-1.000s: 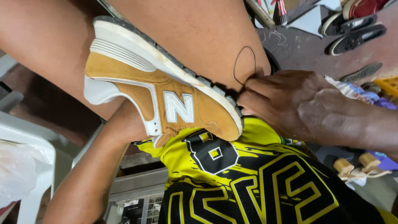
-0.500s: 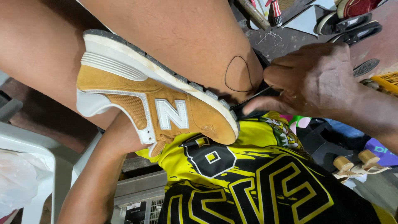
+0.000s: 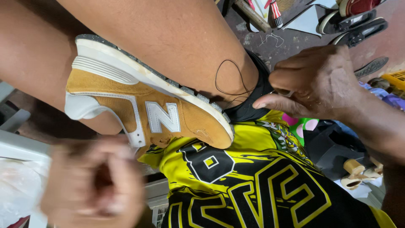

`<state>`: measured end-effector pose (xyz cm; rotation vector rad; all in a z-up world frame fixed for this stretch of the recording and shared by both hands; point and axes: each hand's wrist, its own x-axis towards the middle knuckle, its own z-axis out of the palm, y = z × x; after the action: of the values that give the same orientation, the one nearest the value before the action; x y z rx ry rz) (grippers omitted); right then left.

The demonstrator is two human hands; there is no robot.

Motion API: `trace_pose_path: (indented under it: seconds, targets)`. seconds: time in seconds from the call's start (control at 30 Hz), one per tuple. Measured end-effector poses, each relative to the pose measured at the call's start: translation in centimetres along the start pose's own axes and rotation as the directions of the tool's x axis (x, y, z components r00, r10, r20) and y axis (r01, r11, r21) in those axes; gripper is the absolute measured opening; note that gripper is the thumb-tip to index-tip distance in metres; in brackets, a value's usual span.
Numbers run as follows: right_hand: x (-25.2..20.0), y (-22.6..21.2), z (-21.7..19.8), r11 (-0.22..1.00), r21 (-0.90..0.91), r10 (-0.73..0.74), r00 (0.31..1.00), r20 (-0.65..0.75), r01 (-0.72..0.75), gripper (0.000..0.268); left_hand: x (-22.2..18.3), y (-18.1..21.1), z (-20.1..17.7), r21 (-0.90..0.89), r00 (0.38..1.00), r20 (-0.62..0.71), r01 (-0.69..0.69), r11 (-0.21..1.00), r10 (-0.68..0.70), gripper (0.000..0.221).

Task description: The person stitches the sole of a shoe by hand using a needle and thread, pulling the thread through the sole repeatedly to secure it.

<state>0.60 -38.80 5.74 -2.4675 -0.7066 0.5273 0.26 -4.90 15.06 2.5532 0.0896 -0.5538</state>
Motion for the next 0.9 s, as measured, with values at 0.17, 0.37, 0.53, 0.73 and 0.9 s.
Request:
trace_pose_path:
  seconds: [0.17, 0.37, 0.53, 0.73, 0.9]
  targets:
    - [-0.8, -0.8, -0.2, 1.0, 0.012, -0.025, 0.999, -0.041, 0.026, 0.057, 1.4, 5.2, 5.0, -0.128, 0.803, 0.031, -0.587, 0.799, 0.595, 0.033]
    - [-0.6, -1.5, 0.2, 0.998, 0.032, -0.055, 0.998, -0.022, 0.056, 0.051, 2.8, 4.6, 7.4, -0.277, 0.794, 0.114, -0.551, 0.787, 0.597, 0.014]
    - [0.2, -2.4, 2.1, 0.797, 0.581, -0.107, 0.986, -0.127, 0.161, 0.039, 2.8, 2.6, 6.6, -0.484, 0.818, 0.176, -0.413, 0.771, 0.548, 0.012]
    - [-0.3, -6.0, 3.5, 0.726, 0.687, 0.06, 0.995, -0.078, 0.011, 0.033, 1.1, -0.8, 5.7, -0.764, 0.869, 0.166, -0.186, 0.617, 0.467, 0.011]
    - [-0.4, -6.9, 5.1, 0.775, 0.631, 0.097, 0.992, -0.08, -0.024, 0.011, -0.2, -2.5, 5.6, -0.944, 0.886, 0.222, 0.091, 0.317, 0.406, 0.013]
